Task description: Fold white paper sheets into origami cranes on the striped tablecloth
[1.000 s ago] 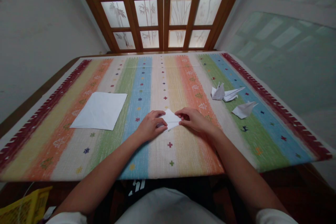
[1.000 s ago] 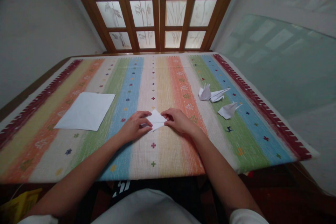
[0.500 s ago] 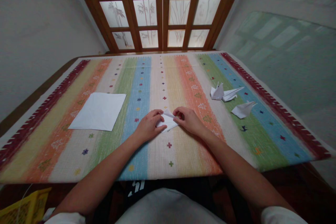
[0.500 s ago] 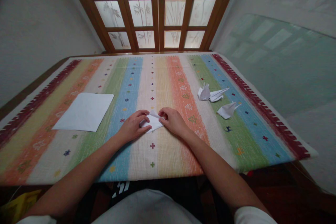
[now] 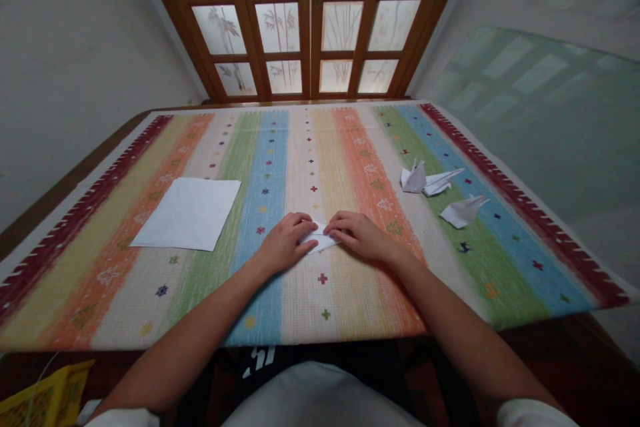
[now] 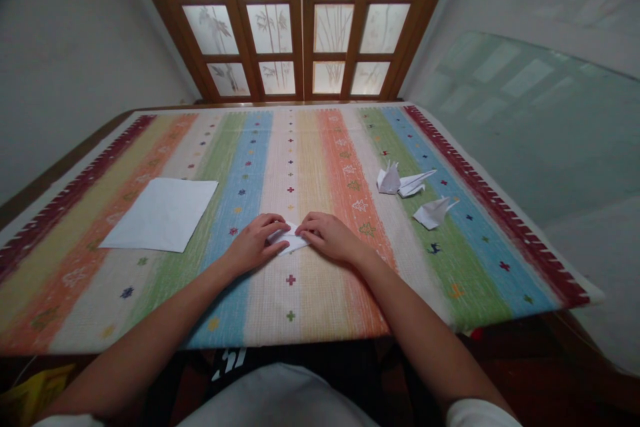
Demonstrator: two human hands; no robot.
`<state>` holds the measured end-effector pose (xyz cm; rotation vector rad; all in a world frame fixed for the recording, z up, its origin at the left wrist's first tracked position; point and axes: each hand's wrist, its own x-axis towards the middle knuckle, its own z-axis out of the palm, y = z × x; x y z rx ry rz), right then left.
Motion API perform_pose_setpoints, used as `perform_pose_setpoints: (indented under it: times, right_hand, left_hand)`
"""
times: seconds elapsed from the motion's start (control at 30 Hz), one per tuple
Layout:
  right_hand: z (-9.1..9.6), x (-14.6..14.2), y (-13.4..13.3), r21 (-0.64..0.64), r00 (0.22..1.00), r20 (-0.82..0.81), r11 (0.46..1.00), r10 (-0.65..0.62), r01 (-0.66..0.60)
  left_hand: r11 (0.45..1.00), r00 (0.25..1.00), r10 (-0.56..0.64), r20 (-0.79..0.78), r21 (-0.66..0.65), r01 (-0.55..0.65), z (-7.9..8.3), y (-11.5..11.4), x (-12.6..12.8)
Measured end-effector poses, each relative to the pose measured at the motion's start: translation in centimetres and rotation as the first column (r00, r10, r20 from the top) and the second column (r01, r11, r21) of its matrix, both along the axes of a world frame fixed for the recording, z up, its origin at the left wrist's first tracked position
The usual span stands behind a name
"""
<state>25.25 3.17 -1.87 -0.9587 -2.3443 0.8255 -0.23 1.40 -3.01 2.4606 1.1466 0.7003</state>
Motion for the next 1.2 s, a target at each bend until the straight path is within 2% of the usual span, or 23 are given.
perform_pose_setpoints:
  times: [0.2,0.4,0.53,0.73,0.9,1.2]
  right_hand:
    - [0.4,0.0,-0.2,-0.018,0.999,0.044,1.0,-0.009,0.01]
    - [0.1,0.3,0.2,-0.056,0.997,0.059,0.997,-0.048,0.051]
    - [0.1,1.0,0.4,-0.126,0.996,0.058,0.989,-0.065,0.072]
    - [0.3,1.0,0.3,-0.162,0.995,0.053,0.982,-0.085,0.093]
    - [0.3,0.9,-0.1,-0.119,0.998,0.005,0.991,-0.062,0.063]
    - [0.1,0.9,-0.2,-0.009,0.999,0.049,1.0,0.0,0.0]
  left_hand:
    - [1.0,0.999,0.003,-0.05,0.017,-0.002,0.0,0.0,0.0]
    - [0.999,0.995,0.026,-0.095,-0.025,-0.029,0.3,-0.1,0.1]
    - [1.0,0.992,0.006,-0.129,-0.018,-0.008,0.5,0.1,0.1]
    - [0.999,0.981,-0.025,-0.193,-0.038,0.018,0.9,0.1,0.0]
    - [0.999,0.988,-0.03,-0.149,-0.049,0.023,0.9,-0.1,-0.2]
    - [0.995,0.999,-0.036,0.022,-0.096,0.038,0.9,0.0,-0.3]
